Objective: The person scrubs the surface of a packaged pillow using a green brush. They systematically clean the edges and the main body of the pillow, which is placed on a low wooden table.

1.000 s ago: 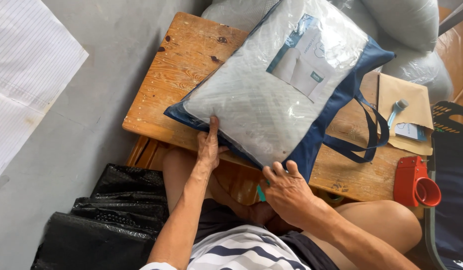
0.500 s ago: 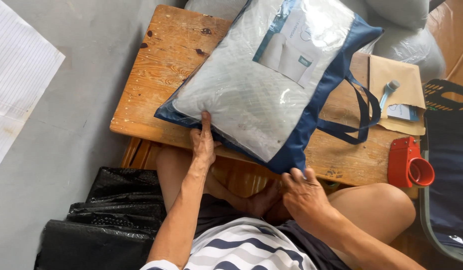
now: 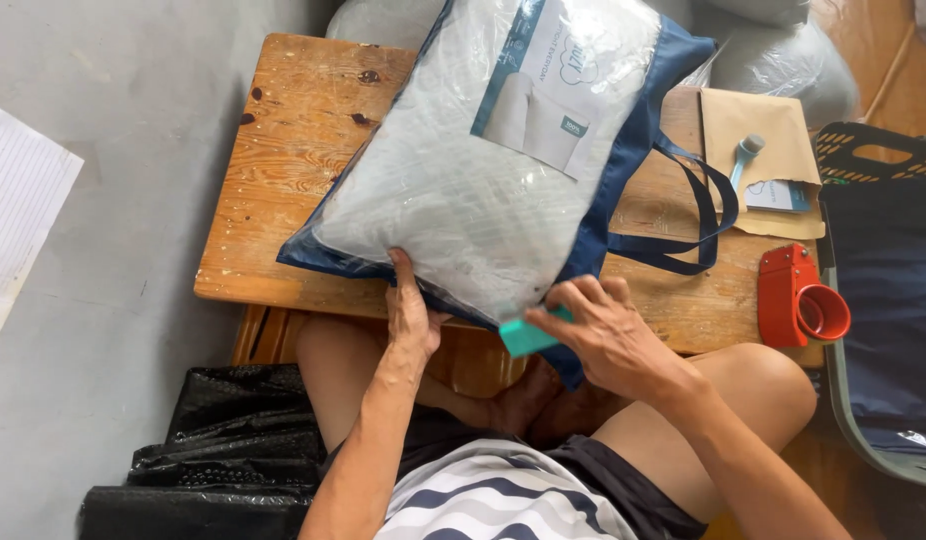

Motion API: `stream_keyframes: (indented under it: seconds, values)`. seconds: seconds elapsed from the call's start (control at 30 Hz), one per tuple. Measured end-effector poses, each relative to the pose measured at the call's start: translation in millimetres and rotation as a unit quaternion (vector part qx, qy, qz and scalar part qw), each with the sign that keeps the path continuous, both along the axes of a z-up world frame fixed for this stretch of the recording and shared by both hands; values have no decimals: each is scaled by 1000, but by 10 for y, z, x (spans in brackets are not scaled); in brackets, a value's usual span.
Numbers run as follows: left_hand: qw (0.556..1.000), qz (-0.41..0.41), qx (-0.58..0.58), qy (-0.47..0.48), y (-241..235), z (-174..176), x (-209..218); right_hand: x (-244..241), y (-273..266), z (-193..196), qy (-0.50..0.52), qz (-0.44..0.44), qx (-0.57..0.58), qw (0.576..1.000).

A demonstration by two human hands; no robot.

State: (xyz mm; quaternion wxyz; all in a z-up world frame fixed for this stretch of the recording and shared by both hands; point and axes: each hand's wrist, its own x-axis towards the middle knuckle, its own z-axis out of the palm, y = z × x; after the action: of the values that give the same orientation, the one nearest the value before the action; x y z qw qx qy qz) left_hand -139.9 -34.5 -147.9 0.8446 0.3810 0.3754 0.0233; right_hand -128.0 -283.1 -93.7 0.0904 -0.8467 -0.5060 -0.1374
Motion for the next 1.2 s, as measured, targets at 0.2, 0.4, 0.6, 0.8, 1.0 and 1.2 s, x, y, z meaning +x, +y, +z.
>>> stream_keyframes:
  seconds: [0.2, 0.4, 0.6, 0.8, 1.0, 1.2]
  values:
    - [999, 30, -24, -13, -196, 143, -71, -390, -542, -124, 130, -96, -152, 975]
    - [999, 14, -38, -21, -591, 19, -399, -301, -147, -17, 102, -104, 76, 986]
    - [997, -6, -27, -71, -521, -236, -404, -159, 436, -169, 20, -48, 116, 992]
    - [991, -2, -108, -75, -388, -879, -317, -479, -28, -246, -27, -73, 25, 997]
    - [990, -82, -73, -86, -593, -685, -452, -746, -360, 31, 117, -139, -125, 975]
    - [956, -170, -128, -200, -769, -903, -660, -592, 261, -136, 12, -131, 73, 989]
